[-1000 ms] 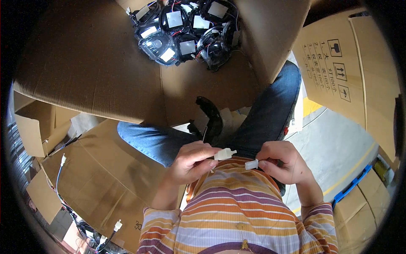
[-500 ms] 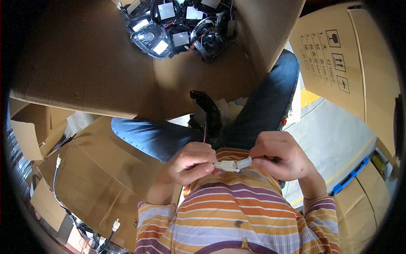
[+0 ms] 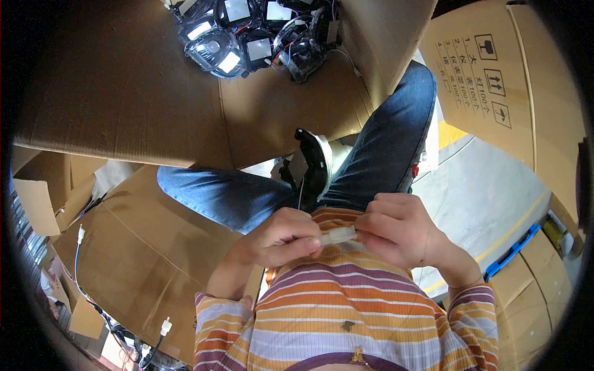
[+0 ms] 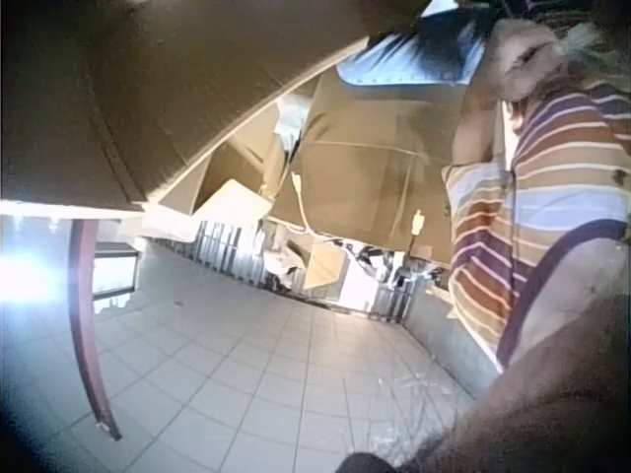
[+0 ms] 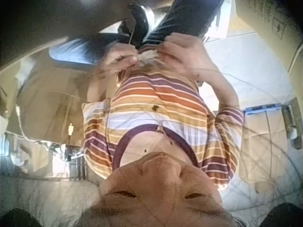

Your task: The person sorts headlight components by hand, placing headlights, wiring harnesses, and plastic covers into separate cardboard boxes.

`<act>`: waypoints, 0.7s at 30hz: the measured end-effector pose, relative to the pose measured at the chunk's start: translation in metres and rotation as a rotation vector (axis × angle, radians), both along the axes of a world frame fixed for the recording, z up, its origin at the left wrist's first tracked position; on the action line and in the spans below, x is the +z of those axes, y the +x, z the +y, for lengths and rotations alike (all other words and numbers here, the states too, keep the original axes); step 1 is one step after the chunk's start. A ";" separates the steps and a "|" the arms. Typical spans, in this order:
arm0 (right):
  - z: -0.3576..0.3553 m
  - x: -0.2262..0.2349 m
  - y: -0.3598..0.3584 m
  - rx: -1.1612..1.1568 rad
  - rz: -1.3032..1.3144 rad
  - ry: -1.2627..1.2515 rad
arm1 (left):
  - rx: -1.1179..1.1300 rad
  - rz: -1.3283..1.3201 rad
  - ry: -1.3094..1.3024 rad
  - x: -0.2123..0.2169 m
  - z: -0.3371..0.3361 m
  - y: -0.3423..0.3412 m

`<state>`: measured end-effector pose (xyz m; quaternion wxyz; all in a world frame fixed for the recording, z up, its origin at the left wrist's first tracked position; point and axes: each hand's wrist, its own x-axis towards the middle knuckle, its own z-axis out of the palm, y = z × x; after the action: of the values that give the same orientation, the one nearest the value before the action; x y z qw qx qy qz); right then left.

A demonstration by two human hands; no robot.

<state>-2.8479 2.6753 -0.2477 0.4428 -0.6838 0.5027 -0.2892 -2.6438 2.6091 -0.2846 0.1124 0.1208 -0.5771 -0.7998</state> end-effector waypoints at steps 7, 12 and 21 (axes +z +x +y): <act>0.007 -0.007 -0.019 -0.040 -0.113 0.039 | 0.203 0.139 0.067 0.005 0.003 -0.001; 0.003 -0.017 0.018 -0.113 -0.488 0.559 | 0.089 0.272 0.045 0.026 -0.011 -0.037; -0.009 -0.042 0.014 -0.311 -0.565 0.142 | 0.476 -0.319 -0.638 -0.015 -0.026 -0.005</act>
<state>-2.8344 2.6668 -0.2894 0.5619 -0.4592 0.4772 -0.4957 -2.6493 2.5829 -0.2997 0.2348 0.3318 -0.7619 -0.5042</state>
